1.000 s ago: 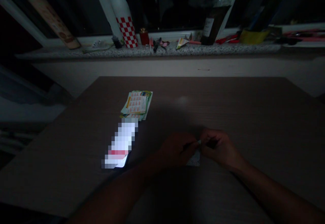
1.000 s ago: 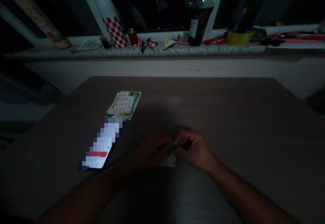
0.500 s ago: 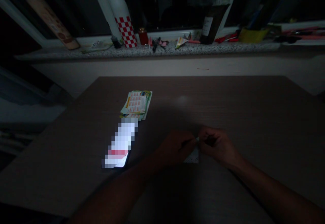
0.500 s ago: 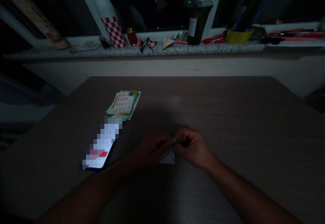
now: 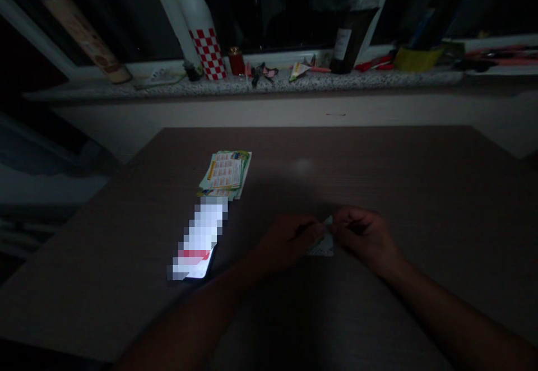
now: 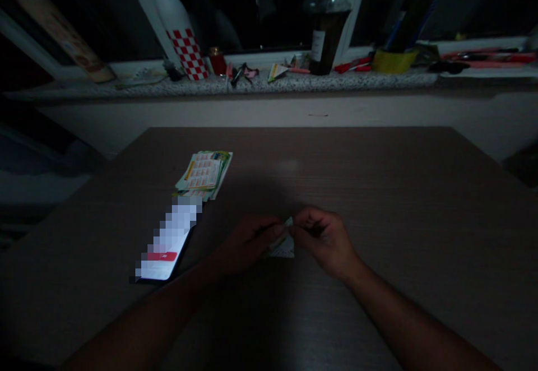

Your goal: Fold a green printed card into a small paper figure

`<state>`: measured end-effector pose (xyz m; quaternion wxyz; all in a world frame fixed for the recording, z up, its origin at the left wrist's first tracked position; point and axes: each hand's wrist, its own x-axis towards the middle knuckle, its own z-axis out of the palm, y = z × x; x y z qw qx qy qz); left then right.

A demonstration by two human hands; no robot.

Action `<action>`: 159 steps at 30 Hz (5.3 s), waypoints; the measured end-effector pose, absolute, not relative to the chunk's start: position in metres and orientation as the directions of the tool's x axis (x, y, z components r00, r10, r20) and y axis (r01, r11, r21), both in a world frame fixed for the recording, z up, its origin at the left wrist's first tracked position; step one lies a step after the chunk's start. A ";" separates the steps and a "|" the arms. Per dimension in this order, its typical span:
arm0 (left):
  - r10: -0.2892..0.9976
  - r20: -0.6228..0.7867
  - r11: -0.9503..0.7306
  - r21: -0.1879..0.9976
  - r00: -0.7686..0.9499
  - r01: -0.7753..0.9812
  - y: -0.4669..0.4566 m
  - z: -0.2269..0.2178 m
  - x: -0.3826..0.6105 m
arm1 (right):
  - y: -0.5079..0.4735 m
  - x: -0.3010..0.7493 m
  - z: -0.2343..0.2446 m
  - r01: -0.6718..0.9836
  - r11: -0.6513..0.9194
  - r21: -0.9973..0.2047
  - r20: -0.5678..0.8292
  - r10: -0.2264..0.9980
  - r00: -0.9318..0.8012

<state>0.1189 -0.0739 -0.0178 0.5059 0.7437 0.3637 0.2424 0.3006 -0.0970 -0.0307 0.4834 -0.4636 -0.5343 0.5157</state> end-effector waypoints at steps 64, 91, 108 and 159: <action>0.850 -0.217 0.073 0.951 0.481 0.300 -0.074 -0.020 0.118 | -0.092 0.302 -0.030 0.063 -0.105 -0.993 -0.116 0.969 -0.218; 0.887 -0.082 -0.101 0.926 0.453 0.365 -0.082 -0.017 0.122 | -0.094 0.298 -0.033 0.051 -0.086 -0.995 -0.096 0.972 -0.215; 0.847 -0.190 0.056 0.961 0.497 0.271 -0.082 -0.021 0.121 | -0.098 0.300 -0.027 0.079 -0.004 -0.997 -0.026 0.961 -0.276; 0.863 -0.068 -0.108 0.943 0.501 0.314 -0.080 -0.025 0.122 | -0.094 0.299 -0.038 -0.039 -0.112 -0.993 -0.092 0.936 -0.339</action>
